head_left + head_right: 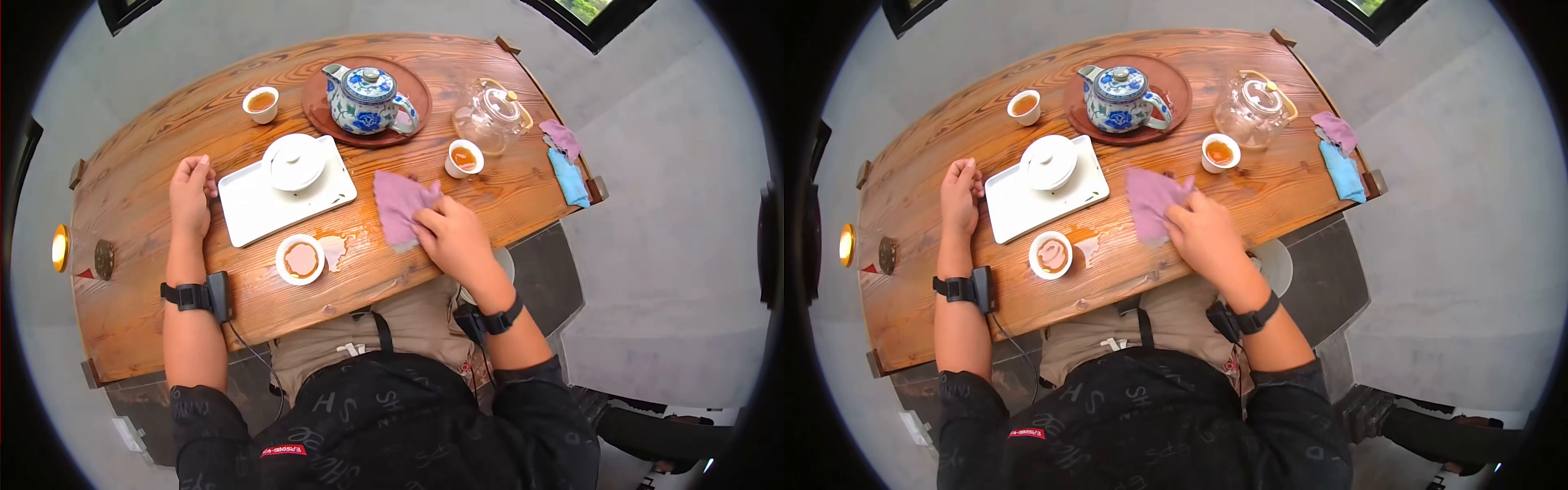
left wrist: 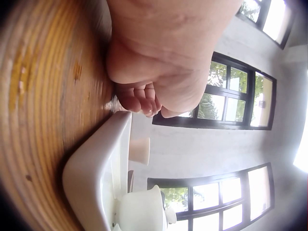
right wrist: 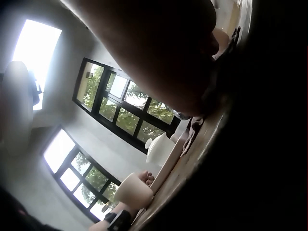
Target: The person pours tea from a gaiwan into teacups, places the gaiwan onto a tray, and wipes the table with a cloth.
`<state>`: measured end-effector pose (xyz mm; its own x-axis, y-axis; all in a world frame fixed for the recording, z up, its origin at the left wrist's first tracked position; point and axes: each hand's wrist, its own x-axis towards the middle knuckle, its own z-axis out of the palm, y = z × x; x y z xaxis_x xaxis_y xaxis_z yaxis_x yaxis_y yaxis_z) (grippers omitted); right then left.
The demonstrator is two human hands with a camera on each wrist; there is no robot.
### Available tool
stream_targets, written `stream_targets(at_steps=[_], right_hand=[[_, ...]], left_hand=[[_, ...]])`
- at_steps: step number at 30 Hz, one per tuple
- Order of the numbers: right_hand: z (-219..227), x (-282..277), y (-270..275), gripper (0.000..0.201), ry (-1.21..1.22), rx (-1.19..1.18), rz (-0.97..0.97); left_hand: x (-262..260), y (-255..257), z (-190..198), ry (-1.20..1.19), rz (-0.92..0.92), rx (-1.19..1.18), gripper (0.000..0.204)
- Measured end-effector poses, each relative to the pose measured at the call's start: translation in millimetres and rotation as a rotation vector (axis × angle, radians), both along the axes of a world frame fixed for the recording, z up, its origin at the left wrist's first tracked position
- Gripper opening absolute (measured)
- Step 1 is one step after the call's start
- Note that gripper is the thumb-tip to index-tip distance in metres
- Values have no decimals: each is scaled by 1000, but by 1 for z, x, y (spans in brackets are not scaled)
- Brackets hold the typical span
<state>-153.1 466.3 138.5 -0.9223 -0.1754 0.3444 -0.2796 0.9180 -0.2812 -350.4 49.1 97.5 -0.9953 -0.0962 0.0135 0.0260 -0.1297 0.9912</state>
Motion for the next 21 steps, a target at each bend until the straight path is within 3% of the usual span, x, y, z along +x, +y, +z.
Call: stream_targets(at_steps=[4, 6, 7, 9, 16, 21], right_hand=[[15, 31, 34, 14, -41, 26, -64], [22, 40, 58, 14, -113, 103, -251], [23, 40, 68, 14, -114, 105, -251], [20, 32, 89, 20, -122, 176, -487], [2, -7, 120, 36, -85, 224, -572], [-1, -14, 114, 40, -53, 173, -443]], left_hand=[[3, 2, 1, 0, 6, 2, 16], [3, 3, 3, 4, -1, -24, 16], [2, 3, 2, 2, -1, -23, 16], [1, 2, 2, 3, -7, -35, 16], [1, 0, 0, 8, -21, -10, 14], [3, 1, 2, 2, -21, -1, 15]])
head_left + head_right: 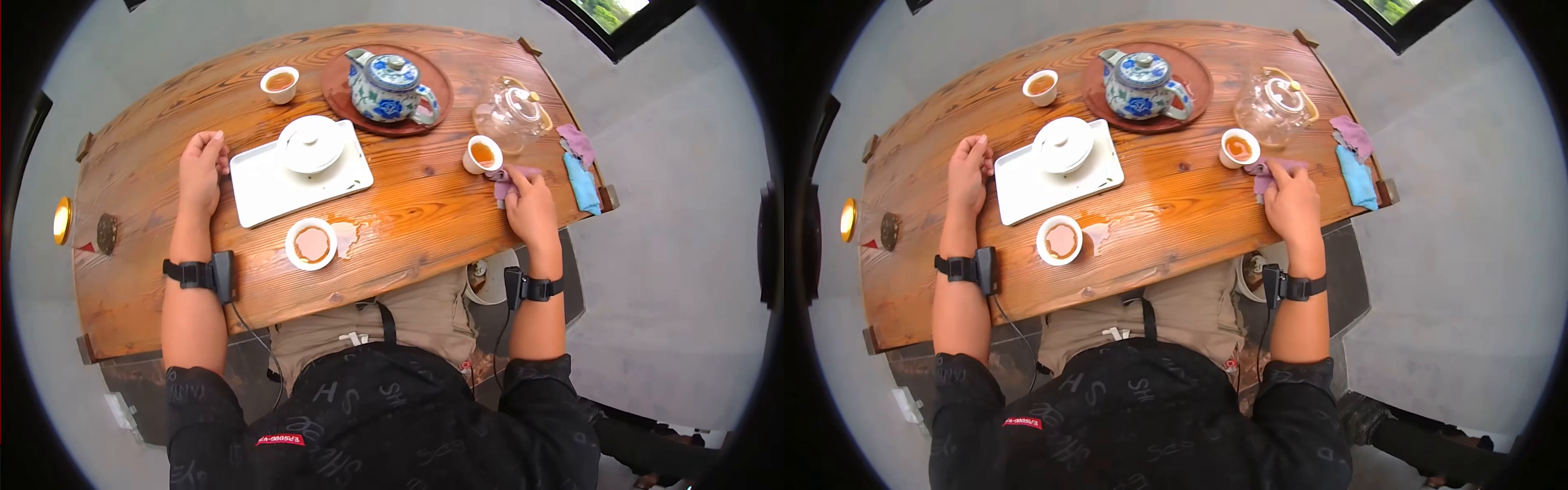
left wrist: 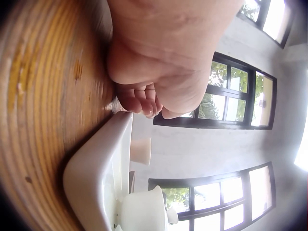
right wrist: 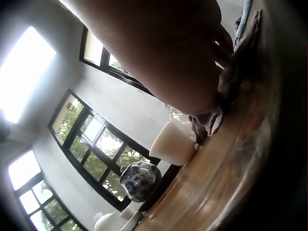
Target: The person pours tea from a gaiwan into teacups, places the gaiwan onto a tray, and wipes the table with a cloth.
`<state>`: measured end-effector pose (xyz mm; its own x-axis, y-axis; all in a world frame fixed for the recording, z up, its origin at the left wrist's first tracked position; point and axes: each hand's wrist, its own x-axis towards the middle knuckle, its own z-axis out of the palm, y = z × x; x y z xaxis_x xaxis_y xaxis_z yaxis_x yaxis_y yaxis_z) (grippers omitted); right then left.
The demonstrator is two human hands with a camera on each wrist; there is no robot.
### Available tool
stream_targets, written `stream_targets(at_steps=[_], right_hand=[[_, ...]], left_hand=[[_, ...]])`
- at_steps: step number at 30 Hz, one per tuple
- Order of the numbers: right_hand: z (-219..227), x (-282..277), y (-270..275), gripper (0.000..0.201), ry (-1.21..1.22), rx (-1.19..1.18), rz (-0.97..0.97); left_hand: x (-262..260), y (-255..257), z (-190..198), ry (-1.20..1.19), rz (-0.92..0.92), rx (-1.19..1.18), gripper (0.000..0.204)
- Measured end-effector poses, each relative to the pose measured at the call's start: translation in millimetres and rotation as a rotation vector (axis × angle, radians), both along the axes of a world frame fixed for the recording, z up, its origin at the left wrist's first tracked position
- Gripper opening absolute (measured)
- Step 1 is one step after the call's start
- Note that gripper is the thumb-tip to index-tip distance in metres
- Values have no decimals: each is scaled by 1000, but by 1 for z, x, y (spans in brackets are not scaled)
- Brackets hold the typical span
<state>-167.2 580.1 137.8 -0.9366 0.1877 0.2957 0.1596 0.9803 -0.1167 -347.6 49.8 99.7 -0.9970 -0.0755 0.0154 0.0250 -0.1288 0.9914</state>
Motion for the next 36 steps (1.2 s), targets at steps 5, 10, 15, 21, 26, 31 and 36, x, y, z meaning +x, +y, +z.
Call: stream_targets(at_steps=[5, 10, 15, 21, 26, 31, 36], right_hand=[[4, 13, -12, 35, 22, 11, 44], [20, 39, -54, 30, -55, -42, 83], [16, 45, -121, 27, -35, -59, 300], [6, 26, -199, 18, 6, -73, 379], [1, 18, -219, 30, -8, -173, 468], [2, 16, -229, 39, 25, -193, 580], [5, 23, -219, 44, -42, -137, 686]], left_hand=[[2, 1, 4, 10, -20, 11, 16], [3, 2, 5, -2, 7, 3, 16], [1, 1, 2, 0, 9, -21, 16], [-2, -1, 0, 6, 9, -12, 14], [0, 0, 3, 2, 17, 4, 14], [0, 0, 0, 8, 2, 23, 15], [2, 3, 5, -3, 2, 9, 15]])
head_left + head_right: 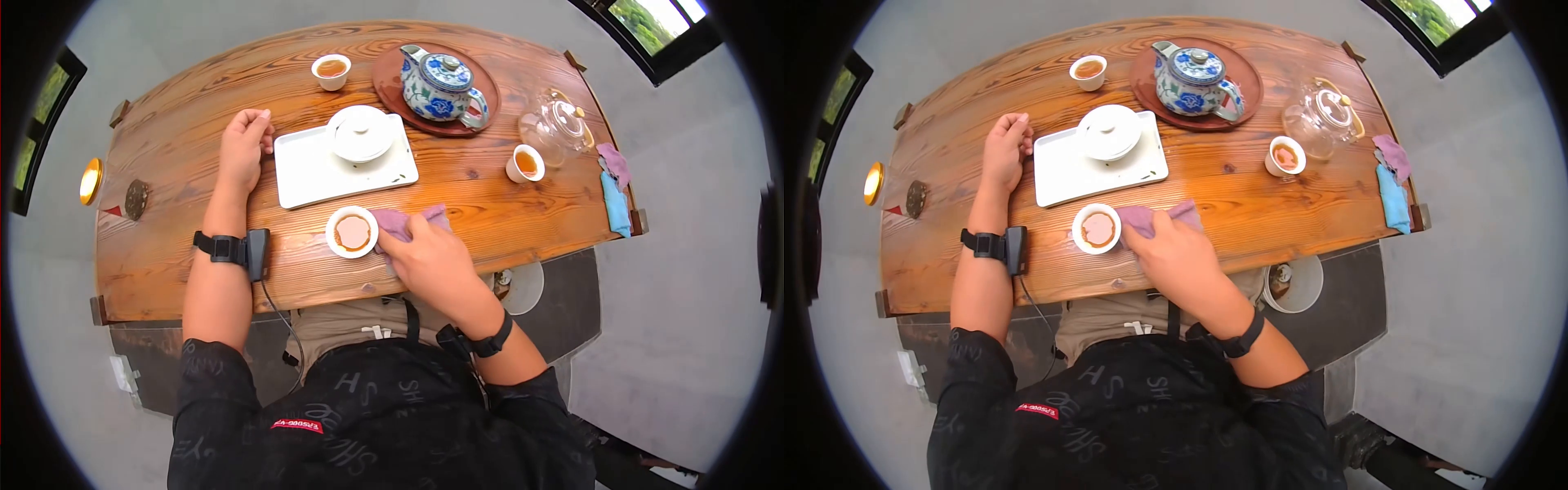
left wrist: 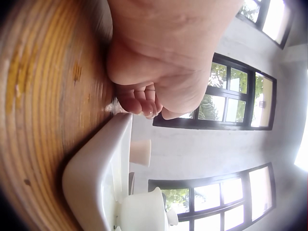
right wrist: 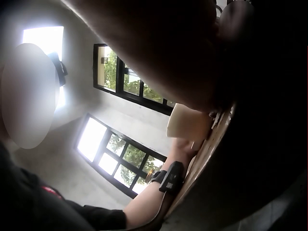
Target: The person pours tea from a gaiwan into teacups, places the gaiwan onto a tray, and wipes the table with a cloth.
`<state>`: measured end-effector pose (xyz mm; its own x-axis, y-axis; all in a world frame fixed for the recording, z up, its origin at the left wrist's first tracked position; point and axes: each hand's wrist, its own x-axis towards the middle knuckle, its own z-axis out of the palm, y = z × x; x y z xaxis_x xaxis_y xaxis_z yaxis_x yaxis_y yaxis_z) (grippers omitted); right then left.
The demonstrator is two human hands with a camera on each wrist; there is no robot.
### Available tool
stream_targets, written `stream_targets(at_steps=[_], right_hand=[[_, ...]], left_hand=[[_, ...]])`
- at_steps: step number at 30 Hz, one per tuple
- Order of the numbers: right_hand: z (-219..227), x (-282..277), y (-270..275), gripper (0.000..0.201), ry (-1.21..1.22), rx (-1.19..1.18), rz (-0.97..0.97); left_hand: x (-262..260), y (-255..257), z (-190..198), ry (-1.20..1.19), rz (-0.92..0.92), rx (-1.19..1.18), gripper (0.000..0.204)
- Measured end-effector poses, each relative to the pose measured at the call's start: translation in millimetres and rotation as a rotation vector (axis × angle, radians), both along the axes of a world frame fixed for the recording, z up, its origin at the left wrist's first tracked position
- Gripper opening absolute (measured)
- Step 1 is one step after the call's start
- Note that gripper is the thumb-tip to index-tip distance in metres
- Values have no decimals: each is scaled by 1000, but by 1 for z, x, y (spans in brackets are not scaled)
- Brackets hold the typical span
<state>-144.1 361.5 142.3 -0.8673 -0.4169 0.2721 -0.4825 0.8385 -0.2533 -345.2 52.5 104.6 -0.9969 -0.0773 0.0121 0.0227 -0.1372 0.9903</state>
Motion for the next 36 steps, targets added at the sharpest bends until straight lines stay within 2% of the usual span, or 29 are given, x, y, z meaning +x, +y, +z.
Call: stream_targets(at_steps=[4, 8, 11, 13, 15, 17, 19, 20, 22, 24, 25, 27, 28, 30, 31, 32, 34, 35, 36], right_hand=[[14, 8, 16, 39, -29, 5, 134], [20, 13, 36, 37, -117, -4, 150], [13, 4, 43, 36, -143, -27, 79], [8, -6, 38, 40, -44, 29, -30], [-6, -14, 29, 37, -8, 27, -6], [3, -18, 28, 35, 30, 23, 20], [20, -18, 34, 47, -203, -259, 110], [18, -22, 40, 47, -203, -258, 110], [13, -31, 50, 65, 202, -614, -226], [19, -34, 54, 76, 182, -1251, -344], [17, -34, 56, 76, 175, -1254, -335], [11, -30, 59, 81, 8, -1280, -350], [8, -27, 57, 81, 7, -1283, -347], [4, -21, 50, 79, -162, -1131, -225], [11, -17, 50, 65, -166, -870, -254], [11, -16, 49, 65, -171, -875, -247], [13, -14, 47, 50, 50, -218, -8], [19, -10, 39, 39, 24, -226, 45], [16, -7, 38, 39, 28, -233, 54]], left_hand=[[2, 2, 2, -7, 11, 6, 15], [2, 4, 3, 8, 13, -4, 16], [2, 4, 3, 6, 12, -15, 16], [2, 2, 2, 4, 6, -16, 16], [0, 2, 1, 8, -6, -12, 15], [0, 1, 0, -4, 32, -9, 17], [-1, 1, 0, 0, 23, 3, 17], [-1, 1, -1, -2, 21, 11, 17], [0, 1, 0, 6, 16, 11, 17], [2, 2, 1, 14, 21, 8, 16], [2, 4, 2, 16, 18, 9, 16], [3, 5, 4, 13, 15, 9, 15], [3, 5, 4, 15, 17, 6, 15], [2, 5, 5, -3, 21, -12, 16], [3, 6, 6, -3, 26, -17, 16], [4, 7, 6, 3, 23, -23, 15], [7, 7, 9, 13, 30, -37, 15], [9, 7, 11, -4, 16, -48, 15], [11, 5, 13, -19, 1, -60, 14]])
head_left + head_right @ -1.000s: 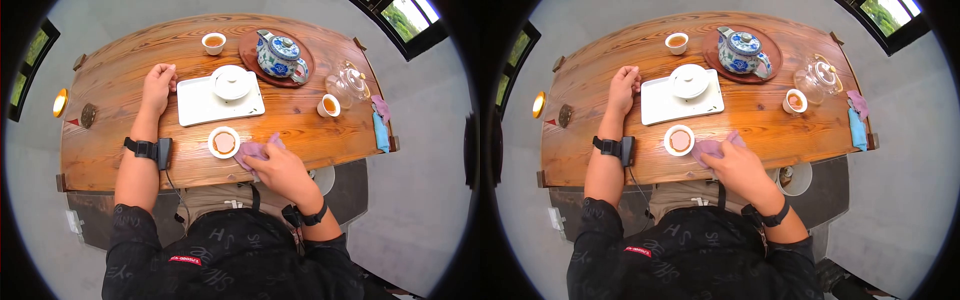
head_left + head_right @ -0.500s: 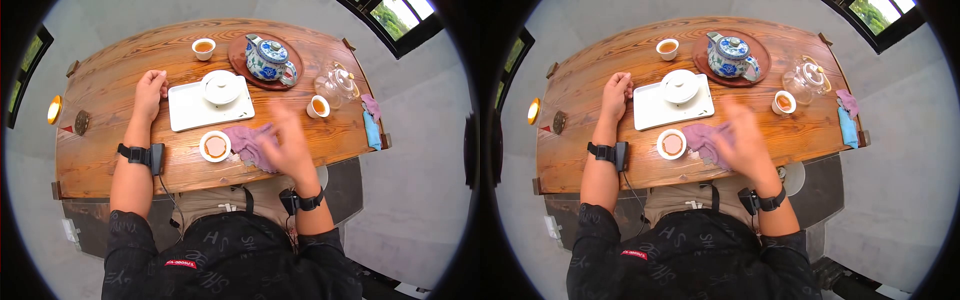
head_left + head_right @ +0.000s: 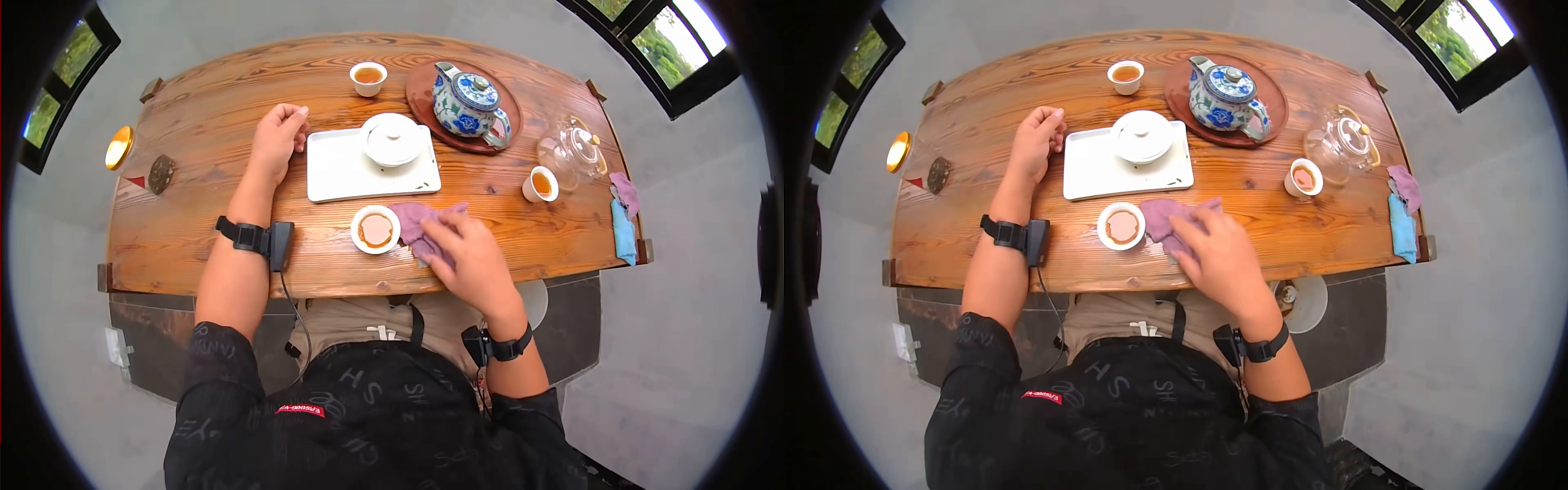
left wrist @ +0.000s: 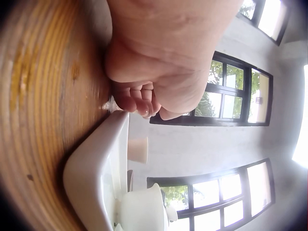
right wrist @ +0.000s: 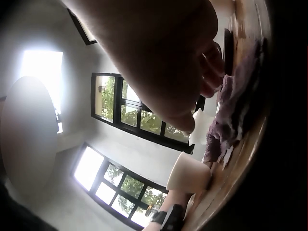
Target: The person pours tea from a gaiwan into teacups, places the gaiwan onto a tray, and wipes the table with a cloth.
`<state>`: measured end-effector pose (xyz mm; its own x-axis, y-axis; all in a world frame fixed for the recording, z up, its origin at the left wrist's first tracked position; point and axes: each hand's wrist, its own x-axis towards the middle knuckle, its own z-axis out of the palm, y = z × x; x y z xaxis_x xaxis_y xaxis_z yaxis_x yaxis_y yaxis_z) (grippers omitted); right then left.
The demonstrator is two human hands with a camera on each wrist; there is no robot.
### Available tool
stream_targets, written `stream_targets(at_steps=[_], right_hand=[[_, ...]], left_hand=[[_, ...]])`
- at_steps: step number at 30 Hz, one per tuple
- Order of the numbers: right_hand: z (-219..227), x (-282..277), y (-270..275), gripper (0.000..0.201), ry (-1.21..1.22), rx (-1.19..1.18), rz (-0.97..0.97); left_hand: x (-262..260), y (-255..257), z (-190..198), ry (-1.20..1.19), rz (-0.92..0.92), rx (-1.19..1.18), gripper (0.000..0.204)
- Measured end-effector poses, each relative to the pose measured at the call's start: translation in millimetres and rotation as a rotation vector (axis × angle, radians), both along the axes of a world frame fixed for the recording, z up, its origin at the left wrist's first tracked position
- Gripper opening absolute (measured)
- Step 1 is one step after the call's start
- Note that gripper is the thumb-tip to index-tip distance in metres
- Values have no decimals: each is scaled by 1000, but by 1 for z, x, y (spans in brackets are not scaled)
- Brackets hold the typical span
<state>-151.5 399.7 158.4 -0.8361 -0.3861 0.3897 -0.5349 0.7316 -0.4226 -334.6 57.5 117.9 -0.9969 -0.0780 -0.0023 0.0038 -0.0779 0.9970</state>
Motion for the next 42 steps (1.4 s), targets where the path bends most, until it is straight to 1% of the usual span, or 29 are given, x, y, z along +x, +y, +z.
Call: stream_targets(at_steps=[2, 4, 5, 6, 7, 8, 10, 12, 14, 17, 19, 20, 21, 22, 23, 24, 26, 27, 28, 29, 31, 33, 35, 36, 38, 39, 40, 41, 42], right_hand=[[-7, 7, -3, 36, 54, 91, 20], [-7, 19, 0, 31, -5, 81, -3], [-6, 23, 2, 30, -26, 93, -3], [-7, 26, 2, 29, -48, 105, -1], [-7, 28, 2, 29, -52, 98, 4], [-8, 29, 2, 29, -39, 107, 34], [-7, 31, 1, 29, -26, 108, 66], [-6, 32, -5, 29, -72, 84, 220], [-8, 36, -15, 29, -97, 60, 247], [-15, 39, -33, 28, -121, -5, 312], [-23, 43, -53, 28, -115, -50, 350], [-27, 48, -67, 27, -120, -153, 302], [-29, 50, -80, 26, -123, -254, 253], [-32, 50, -92, 26, -115, -254, 261], [-35, 50, -103, 27, -94, -345, 267], [-36, 49, -111, 28, -74, -437, 276], [-33, 39, -117, 30, -94, -457, 332], [-32, 34, -120, 35, -115, -470, 409], [-31, 32, -122, 40, -140, -481, 485], [-30, 32, -123, 40, -140, -481, 498], [-26, 33, -122, 50, -181, -463, 577], [-16, 35, -113, 51, -232, -440, 626], [-6, 35, -98, 53, -284, -422, 680], [-5, 36, -87, 50, -274, -404, 670], [-6, 36, -60, 42, -258, -396, 608], [-8, 35, -47, 39, -251, -408, 557], [-10, 34, -34, 31, -189, -454, 456], [-17, 33, -18, 29, -173, -449, 330], [-19, 24, -4, 24, -25, -435, 284]], left_hand=[[13, 2, 17, -11, -3, 8, 14], [33, 4, 36, 28, 72, 107, 12], [45, 3, 46, 25, 75, 99, 12], [59, 2, 54, 90, 44, 66, 12], [74, 1, 58, 154, 14, 34, 11], [90, 1, 58, 151, 18, 26, 11], [124, 2, 58, 315, -32, -230, 12], [162, 11, 53, 366, -63, -495, 12], [191, 19, 54, 416, -182, -752, 13], [217, 23, 47, 343, -290, -854, 16], [223, 20, 36, 486, -289, -921, 23], [224, 19, 34, 550, -295, -945, 27], [225, 19, 35, 554, -285, -950, 27], [228, 18, 36, 482, -298, -938, 31], [230, 16, 38, 409, -310, -925, 35], [229, 15, 41, 412, -297, -928, 35], [229, 9, 51, 70, -356, -758, 41], [228, 3, 44, 72, -341, -762, 41], [226, -2, 35, 21, -334, -570, 42], [226, -6, 29, -29, -325, -376, 44], [224, -8, 27, 6, -310, -320, 44], [218, -15, 32, 43, -297, -267, 45], [213, -33, 39, 86, -211, -666, 44], [212, -37, 41, 78, -200, -670, 44], [206, -42, 49, 217, 46, -700, 42], [196, -51, 65, 207, 74, -784, 44], [189, -58, 62, 202, 87, -784, 44], [183, -64, 53, 372, 167, -1056, 44], [182, -67, 47, 543, 247, -1328, 44]])
